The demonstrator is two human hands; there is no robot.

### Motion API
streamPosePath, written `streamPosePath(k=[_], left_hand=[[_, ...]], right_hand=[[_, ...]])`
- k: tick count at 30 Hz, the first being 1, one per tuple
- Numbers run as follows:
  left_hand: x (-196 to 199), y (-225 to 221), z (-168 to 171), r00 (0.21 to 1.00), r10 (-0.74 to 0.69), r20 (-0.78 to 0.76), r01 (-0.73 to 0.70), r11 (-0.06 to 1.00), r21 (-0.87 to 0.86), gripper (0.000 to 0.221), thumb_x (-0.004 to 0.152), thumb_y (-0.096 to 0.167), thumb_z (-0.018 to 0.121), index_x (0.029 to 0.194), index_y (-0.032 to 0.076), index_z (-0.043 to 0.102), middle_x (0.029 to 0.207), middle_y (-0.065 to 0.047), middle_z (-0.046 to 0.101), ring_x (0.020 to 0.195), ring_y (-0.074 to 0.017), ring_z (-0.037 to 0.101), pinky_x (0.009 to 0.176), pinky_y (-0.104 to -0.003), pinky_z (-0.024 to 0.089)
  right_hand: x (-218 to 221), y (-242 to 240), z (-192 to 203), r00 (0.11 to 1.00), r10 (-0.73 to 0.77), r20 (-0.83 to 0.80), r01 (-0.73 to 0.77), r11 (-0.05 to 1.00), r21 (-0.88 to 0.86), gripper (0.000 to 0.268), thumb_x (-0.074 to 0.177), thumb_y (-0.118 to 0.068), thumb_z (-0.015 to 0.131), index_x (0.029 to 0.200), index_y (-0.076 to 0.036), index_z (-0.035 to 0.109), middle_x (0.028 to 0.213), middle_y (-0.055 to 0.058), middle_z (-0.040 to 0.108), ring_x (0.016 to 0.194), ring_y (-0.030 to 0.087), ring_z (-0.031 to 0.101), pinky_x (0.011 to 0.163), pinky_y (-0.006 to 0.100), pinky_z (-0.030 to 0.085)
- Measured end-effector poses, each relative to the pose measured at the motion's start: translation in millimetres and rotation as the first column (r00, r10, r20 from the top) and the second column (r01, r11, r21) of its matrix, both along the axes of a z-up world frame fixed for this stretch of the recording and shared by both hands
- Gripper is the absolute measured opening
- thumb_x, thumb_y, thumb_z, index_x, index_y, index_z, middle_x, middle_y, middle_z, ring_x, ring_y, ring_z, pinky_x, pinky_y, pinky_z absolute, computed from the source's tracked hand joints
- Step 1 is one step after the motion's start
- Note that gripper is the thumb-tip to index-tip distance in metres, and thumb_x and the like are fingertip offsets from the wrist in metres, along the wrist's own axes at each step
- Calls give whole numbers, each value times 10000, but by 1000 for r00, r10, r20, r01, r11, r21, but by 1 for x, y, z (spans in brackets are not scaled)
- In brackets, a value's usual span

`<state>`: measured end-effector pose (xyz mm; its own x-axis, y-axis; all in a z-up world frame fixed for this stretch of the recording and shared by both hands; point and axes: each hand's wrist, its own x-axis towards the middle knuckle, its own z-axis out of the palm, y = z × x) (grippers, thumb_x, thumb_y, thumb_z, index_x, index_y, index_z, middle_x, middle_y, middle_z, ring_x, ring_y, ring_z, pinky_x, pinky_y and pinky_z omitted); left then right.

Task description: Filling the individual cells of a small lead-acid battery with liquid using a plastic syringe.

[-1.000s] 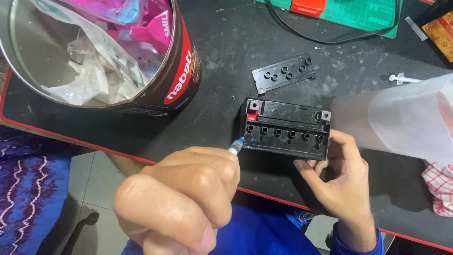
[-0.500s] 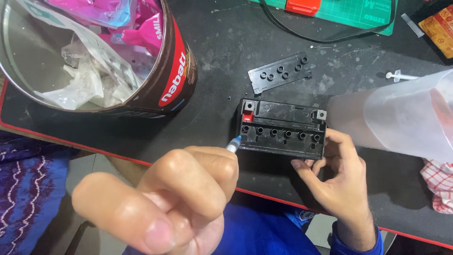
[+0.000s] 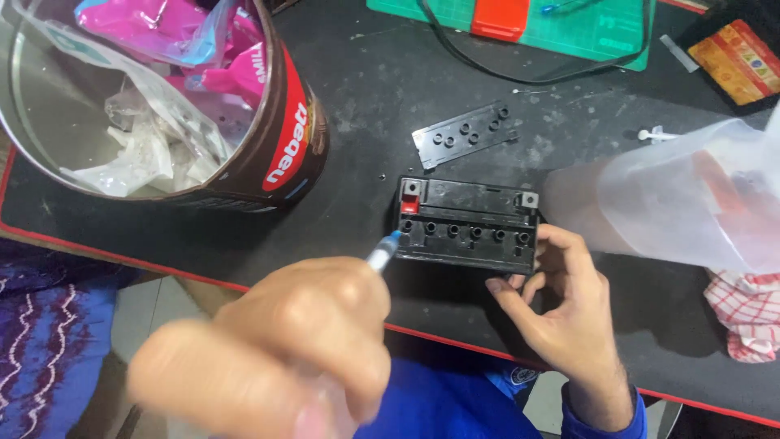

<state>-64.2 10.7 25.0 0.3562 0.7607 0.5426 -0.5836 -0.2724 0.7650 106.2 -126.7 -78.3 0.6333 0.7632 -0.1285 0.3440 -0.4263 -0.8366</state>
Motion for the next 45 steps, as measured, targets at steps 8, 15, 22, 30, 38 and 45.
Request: streamPosePath(k=[8,15,22,30,38,45], left_hand=[[4,35,42,801,-430,-417,529,834,156,447,1085,330,348,773,118,587,694,1,697,479,-139,511,569,-299,425],[63,-3,61,669,-498,-552,697,678,233,514,1097,317,324,830,83,694,782,-4,704,552,-148,546,633,-289,437],[110,-33,81,704,-422,-571,677,643,358,408,1092,252,390,868,63,675,830,-32,671,615,-180,538,676,-307,445],[149,-44,94,767,-260,-586,589,648,484,252,1085,150,487,926,34,644,902,-72,622,709,-227,525,740,-335,457],[173,-38,98,811,-148,-566,520,626,581,128,1078,64,566,974,11,619,962,-105,579,788,-267,513,793,-359,465],[150,-17,93,848,-25,-530,437,600,670,70,1070,-25,641,1022,-12,592,1022,-136,536,867,-307,500,847,-384,474]], right_hand=[[10,-31,22,987,154,37,-157,984,89,644,756,-110,838,1313,-65,518,969,75,751,804,115,759,803,224,632],[45,-92,69,974,163,159,-190,966,175,556,747,-259,805,1230,-81,596,1066,51,778,951,119,758,869,248,588],[80,-131,97,980,40,197,-104,941,322,501,788,-150,760,1225,-93,520,1128,69,708,1020,132,712,909,260,560],[96,-118,109,981,-29,193,-65,884,464,482,836,-24,715,1219,-103,434,1198,93,628,1100,149,660,955,276,528],[94,-71,129,976,-114,187,-16,814,580,513,883,105,676,1213,-110,347,1268,121,550,1180,169,609,1001,293,498],[94,-40,130,925,-221,308,-7,802,597,420,920,-19,807,1126,-10,441,1030,153,584,959,196,671,894,283,581]])
